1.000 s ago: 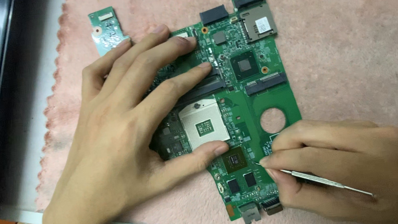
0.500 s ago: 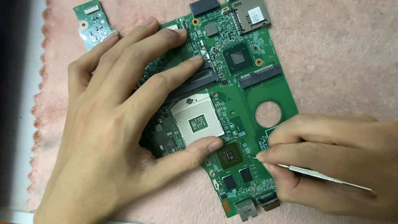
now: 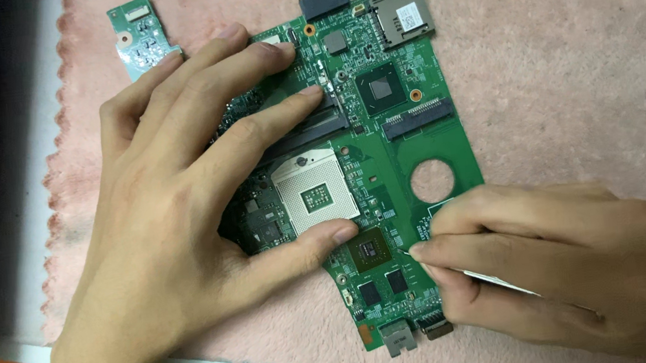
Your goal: The person uses a small metal tool to carefully scrape or clean a specific area on a green laptop motherboard. The hands hold the board steady while the tool is applied to a small component near the center of the board.
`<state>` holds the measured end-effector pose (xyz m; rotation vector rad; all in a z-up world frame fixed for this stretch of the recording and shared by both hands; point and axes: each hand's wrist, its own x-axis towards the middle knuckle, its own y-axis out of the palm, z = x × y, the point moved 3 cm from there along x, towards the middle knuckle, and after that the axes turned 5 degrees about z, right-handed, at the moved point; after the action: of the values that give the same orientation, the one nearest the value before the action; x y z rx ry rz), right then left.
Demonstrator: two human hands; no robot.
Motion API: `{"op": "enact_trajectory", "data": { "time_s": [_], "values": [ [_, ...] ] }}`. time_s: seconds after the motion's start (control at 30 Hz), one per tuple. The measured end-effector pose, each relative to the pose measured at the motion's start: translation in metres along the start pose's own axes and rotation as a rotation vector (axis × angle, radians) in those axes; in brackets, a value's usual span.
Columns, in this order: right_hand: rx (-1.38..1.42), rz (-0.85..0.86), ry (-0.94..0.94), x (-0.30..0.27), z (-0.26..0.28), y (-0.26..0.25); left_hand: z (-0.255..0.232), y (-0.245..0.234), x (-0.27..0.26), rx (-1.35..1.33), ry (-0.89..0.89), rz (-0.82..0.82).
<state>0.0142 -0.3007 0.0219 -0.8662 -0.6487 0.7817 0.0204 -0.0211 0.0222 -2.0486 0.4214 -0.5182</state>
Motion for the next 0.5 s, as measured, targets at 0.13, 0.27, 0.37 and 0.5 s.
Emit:
{"op": "enact_trajectory", "data": {
  "time_s": [0.13,0.27,0.37,0.5],
  "values": [
    [0.08,-0.004,0.008,-0.0013,-0.0012,0.0006,0.0001,-0.0003,-0.0003,-0.004,-0.004,-0.004],
    [0.01,-0.002,0.002,-0.0041,-0.0021,0.0027,-0.001,0.0,0.0001,-0.008,0.0,-0.006],
    [0.015,-0.005,-0.006,-0.0018,-0.0008,0.0009,-0.0001,-0.0002,0.0,-0.006,-0.003,-0.005],
    [-0.018,-0.015,0.009,-0.0047,-0.0022,0.0036,-0.0004,0.0005,-0.0003,-0.004,-0.008,-0.005]
  ]
}}
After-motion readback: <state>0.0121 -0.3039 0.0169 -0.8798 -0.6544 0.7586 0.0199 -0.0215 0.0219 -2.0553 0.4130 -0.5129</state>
